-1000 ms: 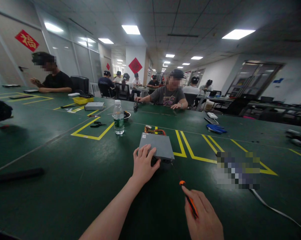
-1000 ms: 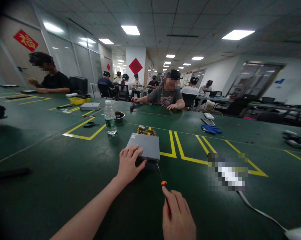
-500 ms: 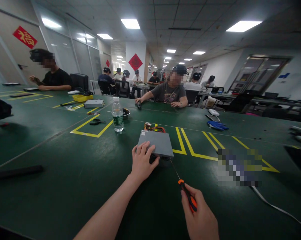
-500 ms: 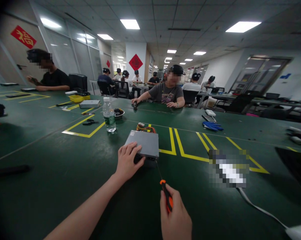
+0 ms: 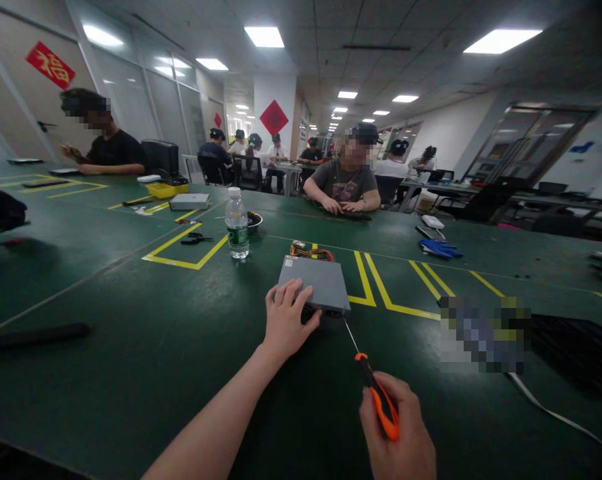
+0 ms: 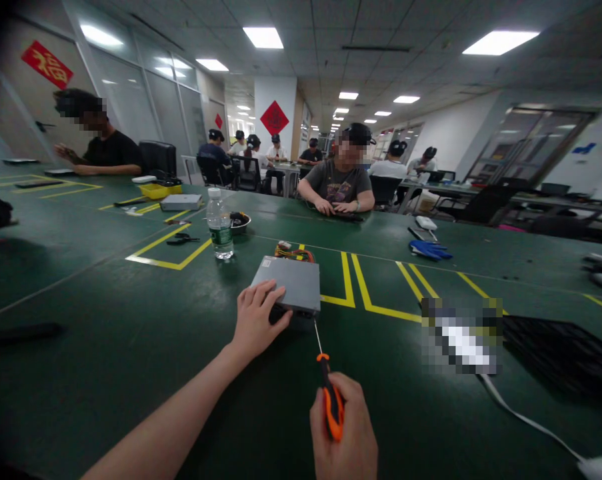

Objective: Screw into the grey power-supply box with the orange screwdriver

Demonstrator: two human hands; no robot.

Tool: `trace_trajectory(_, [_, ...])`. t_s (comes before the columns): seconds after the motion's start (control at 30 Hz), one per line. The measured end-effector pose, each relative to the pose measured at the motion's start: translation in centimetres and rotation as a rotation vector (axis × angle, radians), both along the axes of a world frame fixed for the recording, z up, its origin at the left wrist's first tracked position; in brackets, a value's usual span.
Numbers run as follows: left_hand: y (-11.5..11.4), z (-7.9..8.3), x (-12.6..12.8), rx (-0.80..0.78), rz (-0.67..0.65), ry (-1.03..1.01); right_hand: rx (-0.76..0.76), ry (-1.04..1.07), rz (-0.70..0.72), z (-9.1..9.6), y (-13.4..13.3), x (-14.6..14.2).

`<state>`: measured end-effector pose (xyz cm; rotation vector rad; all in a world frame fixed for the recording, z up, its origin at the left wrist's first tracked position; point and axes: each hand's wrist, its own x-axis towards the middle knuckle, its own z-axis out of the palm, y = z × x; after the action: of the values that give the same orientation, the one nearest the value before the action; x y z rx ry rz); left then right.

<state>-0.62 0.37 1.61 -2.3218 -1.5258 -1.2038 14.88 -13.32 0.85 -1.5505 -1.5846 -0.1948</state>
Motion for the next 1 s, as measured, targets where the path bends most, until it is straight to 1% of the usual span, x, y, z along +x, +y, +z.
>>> trace_trajectory(0.07, [0.0,0.0,0.0,-0.006,-0.002,0.001,0.067,-0.084,0.071,-0.2,0.4,0.1])
trace_trajectory(0.1, [0.0,0.0,0.0,-0.008,-0.001,0.003,0.064,-0.095,0.083,-0.2,0.4,0.2])
trace_trajectory(0.17, [0.0,0.0,0.0,-0.01,-0.001,0.009,-0.011,-0.053,0.052,-0.1,0.3,0.4])
trace_trajectory(0.23, [0.0,0.0,0.0,-0.009,-0.002,0.013,-0.127,0.019,0.007,0.1,-0.1,0.7])
trace_trajectory(0.27, [0.0,0.0,-0.1,-0.008,-0.003,0.012,-0.187,0.036,0.012,0.1,-0.3,0.8])
trace_trajectory(0.33, [0.0,0.0,-0.1,-0.008,-0.004,0.011,-0.247,0.044,0.008,-0.1,-0.6,1.1])
trace_trajectory(0.4, [0.0,0.0,-0.1,-0.01,-0.002,0.01,-0.234,-0.011,0.015,-0.6,-0.6,1.2])
trace_trajectory(0.53, [0.0,-0.1,-0.1,-0.015,-0.002,0.013,-0.078,-0.217,0.058,-1.3,0.0,1.1])
trace_trajectory(0.6, [0.0,-0.1,-0.1,-0.011,-0.004,0.009,-0.035,-0.254,0.073,-1.2,0.2,0.9])
trace_trajectory(0.63, [0.0,-0.1,-0.1,-0.007,-0.006,0.006,-0.037,-0.241,0.069,-1.0,0.2,0.8])
trace_trajectory(0.7, [0.0,-0.1,-0.1,0.0,-0.009,-0.001,-0.088,-0.165,0.012,-0.6,0.0,0.7])
trace_trajectory(0.77, [0.0,-0.1,-0.1,0.001,-0.01,-0.003,-0.199,-0.065,-0.065,-0.3,-0.3,0.7])
trace_trajectory(0.83, [0.0,-0.1,-0.1,-0.001,-0.009,-0.004,-0.327,0.005,-0.071,-0.3,-0.5,0.9])
trace_trajectory(0.87, [0.0,-0.1,-0.1,-0.001,-0.009,-0.005,-0.367,0.017,-0.064,-0.4,-0.6,1.0])
trace_trajectory(0.9, [0.1,-0.1,0.0,0.0,-0.011,-0.008,-0.385,0.011,-0.045,-0.5,-0.6,1.0])
trace_trajectory(0.93, [0.1,-0.2,0.0,0.001,-0.012,-0.012,-0.371,-0.01,-0.036,-0.7,-0.5,1.0])
trace_trajectory(1.0, [0.0,-0.2,0.0,0.002,-0.015,-0.025,-0.272,-0.081,-0.028,-0.9,-0.3,0.9])
